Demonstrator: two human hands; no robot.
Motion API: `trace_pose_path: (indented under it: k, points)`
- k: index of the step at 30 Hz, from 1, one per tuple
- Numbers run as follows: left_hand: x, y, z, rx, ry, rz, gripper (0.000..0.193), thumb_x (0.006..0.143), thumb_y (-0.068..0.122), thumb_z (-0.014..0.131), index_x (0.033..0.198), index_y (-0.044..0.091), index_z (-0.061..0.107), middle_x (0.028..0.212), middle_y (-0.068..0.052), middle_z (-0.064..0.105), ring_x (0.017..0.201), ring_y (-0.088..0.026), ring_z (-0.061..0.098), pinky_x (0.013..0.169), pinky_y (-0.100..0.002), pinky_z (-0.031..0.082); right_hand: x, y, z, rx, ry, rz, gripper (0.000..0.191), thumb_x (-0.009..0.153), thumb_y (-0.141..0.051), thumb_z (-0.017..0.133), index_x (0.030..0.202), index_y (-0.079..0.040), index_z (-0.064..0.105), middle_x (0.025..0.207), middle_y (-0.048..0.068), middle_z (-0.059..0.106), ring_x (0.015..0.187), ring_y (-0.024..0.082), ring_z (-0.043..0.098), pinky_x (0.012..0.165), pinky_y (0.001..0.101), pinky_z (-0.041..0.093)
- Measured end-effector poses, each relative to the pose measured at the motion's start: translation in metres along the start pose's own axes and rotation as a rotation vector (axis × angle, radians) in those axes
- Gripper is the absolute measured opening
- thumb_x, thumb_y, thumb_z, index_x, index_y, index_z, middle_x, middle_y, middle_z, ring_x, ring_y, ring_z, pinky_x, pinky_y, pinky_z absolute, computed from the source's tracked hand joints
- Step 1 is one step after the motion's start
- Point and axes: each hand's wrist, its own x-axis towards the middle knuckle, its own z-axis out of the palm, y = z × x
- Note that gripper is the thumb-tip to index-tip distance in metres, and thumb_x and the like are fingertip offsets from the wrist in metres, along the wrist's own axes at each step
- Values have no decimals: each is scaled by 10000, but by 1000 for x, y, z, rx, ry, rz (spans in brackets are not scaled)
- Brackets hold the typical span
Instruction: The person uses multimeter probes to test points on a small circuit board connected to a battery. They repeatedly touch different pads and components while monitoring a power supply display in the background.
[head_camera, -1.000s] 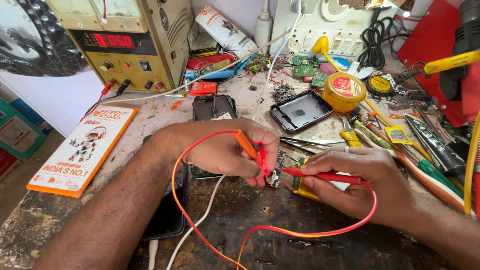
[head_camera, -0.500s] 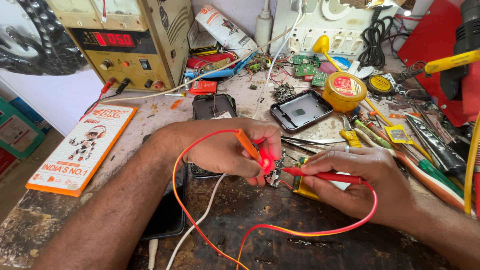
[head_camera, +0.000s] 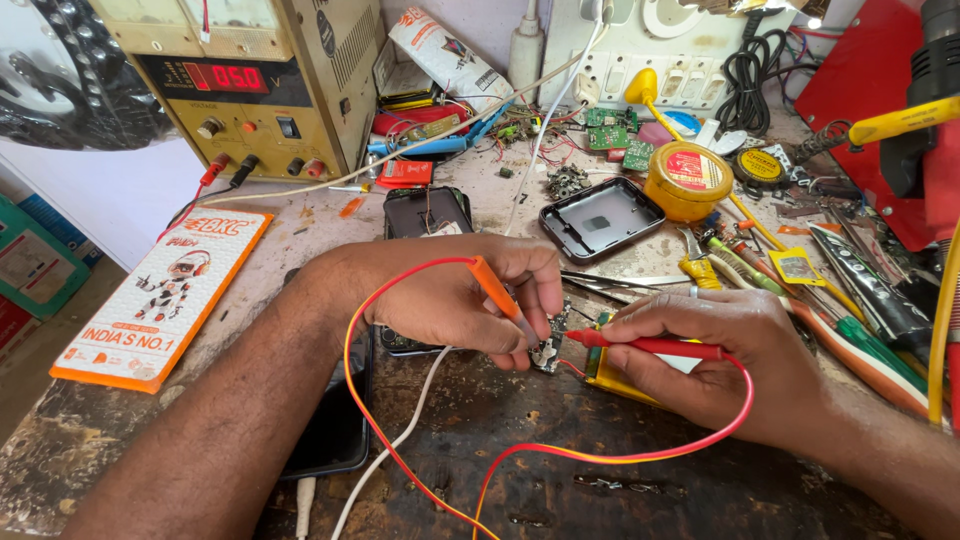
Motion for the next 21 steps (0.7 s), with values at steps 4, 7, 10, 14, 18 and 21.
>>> trace_pose_path:
  k: [4, 7, 10, 14, 18, 21]
  points:
    - [-1, 0, 0, 6, 1, -4, 319, 857, 45, 620, 1161, 14, 527, 1093, -114, 654, 923, -170, 749, 802, -314, 638, 0, 0, 1, 15, -7, -10, 172, 772, -117, 814, 935, -79, 775, 918, 55, 830, 803, 152, 775, 701, 276, 634]
    - [-1, -1, 1, 2, 2, 2, 321, 858, 43, 621, 1163, 13, 526, 1089, -115, 655, 920, -172, 748, 799, -313, 636, -1, -1, 1, 17, -7, -21, 174, 774, -116, 815, 938, -78, 773, 921, 56, 829, 809, 152, 775, 708, 277, 633]
    - [-2, -1, 3, -2, 2, 7, 321, 857, 41, 623, 1162, 10, 526, 1086, -115, 656, 919, -174, 749, 799, -314, 636, -2, -2, 0, 21, -13, -13, 174, 771, -118, 817, 934, -77, 773, 917, 55, 830, 804, 150, 775, 703, 276, 634]
    - [-2, -1, 2, 3, 2, 3, 322, 855, 40, 623, 1161, 10, 527, 1083, -116, 659, 918, -175, 753, 797, -313, 636, -1, -1, 0, 14, -8, -2, 171, 772, -118, 814, 932, -74, 773, 918, 57, 828, 799, 150, 771, 700, 275, 628]
    - [-2, -2, 1, 0, 0, 7, 324, 853, 41, 621, 1162, 8, 527, 1085, -118, 666, 918, -174, 754, 795, -314, 634, -2, -1, 0, 6, -3, 1, 166, 774, -122, 813, 926, -72, 770, 918, 57, 825, 796, 150, 766, 696, 271, 621]
    - [-2, -2, 0, -7, 0, 6, 327, 850, 39, 618, 1162, 7, 526, 1086, -118, 664, 918, -174, 753, 796, -315, 632, -1, 1, 2, 13, -2, 27, 165, 773, -125, 816, 923, -71, 776, 914, 57, 825, 788, 145, 770, 685, 266, 628]
